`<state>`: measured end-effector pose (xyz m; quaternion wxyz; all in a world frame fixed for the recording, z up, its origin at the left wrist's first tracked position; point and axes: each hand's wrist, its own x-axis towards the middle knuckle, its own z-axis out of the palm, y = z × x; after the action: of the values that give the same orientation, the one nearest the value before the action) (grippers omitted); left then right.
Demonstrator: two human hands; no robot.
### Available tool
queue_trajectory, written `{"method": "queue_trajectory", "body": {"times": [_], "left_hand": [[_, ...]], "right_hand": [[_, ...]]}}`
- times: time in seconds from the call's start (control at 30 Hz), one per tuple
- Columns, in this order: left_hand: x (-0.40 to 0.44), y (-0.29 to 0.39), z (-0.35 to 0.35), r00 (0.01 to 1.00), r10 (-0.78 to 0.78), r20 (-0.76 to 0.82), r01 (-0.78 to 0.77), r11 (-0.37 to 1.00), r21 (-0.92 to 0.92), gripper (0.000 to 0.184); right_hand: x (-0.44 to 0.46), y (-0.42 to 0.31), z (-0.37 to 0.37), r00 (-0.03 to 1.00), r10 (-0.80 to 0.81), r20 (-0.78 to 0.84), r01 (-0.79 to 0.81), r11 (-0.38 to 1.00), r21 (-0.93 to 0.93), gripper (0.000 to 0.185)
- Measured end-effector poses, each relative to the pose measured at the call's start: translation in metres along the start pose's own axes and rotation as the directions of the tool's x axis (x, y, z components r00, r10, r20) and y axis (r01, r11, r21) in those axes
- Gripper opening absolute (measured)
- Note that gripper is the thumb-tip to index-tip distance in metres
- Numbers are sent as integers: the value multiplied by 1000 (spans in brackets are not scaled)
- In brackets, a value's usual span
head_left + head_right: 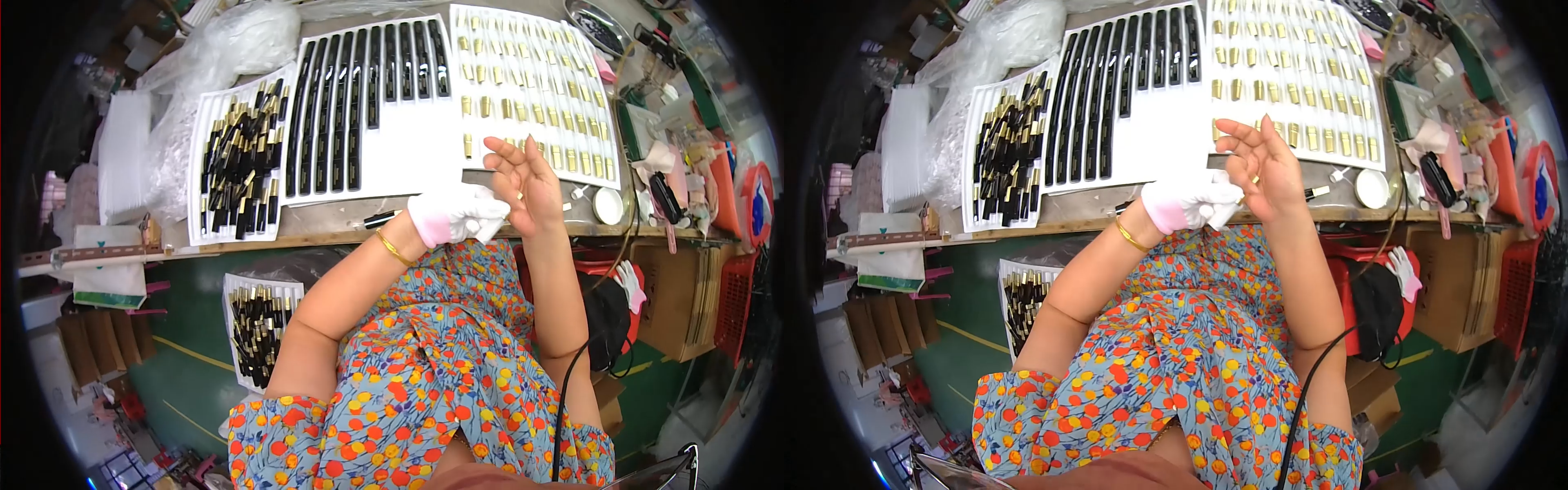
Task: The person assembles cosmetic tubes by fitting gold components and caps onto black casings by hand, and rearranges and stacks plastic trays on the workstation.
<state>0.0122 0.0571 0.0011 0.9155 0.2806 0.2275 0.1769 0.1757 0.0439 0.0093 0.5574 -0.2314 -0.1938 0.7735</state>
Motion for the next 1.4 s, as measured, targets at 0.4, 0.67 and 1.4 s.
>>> {"method": "queue_trajectory", "body": {"times": [0.4,0.67,1.4], "left_hand": [[-15,93,-89,450,831,-326,818,-238,524,29],[3,77,-95,241,904,-354,778,38,627,32],[-17,10,-8,922,381,-63,-361,908,212,32]], "right_hand": [[-19,-23,-10,958,-276,-72,280,958,54,55],[-20,-13,-10,902,-408,-140,402,913,-72,50],[32,-30,6,911,-374,-176,386,922,40,48]]}}
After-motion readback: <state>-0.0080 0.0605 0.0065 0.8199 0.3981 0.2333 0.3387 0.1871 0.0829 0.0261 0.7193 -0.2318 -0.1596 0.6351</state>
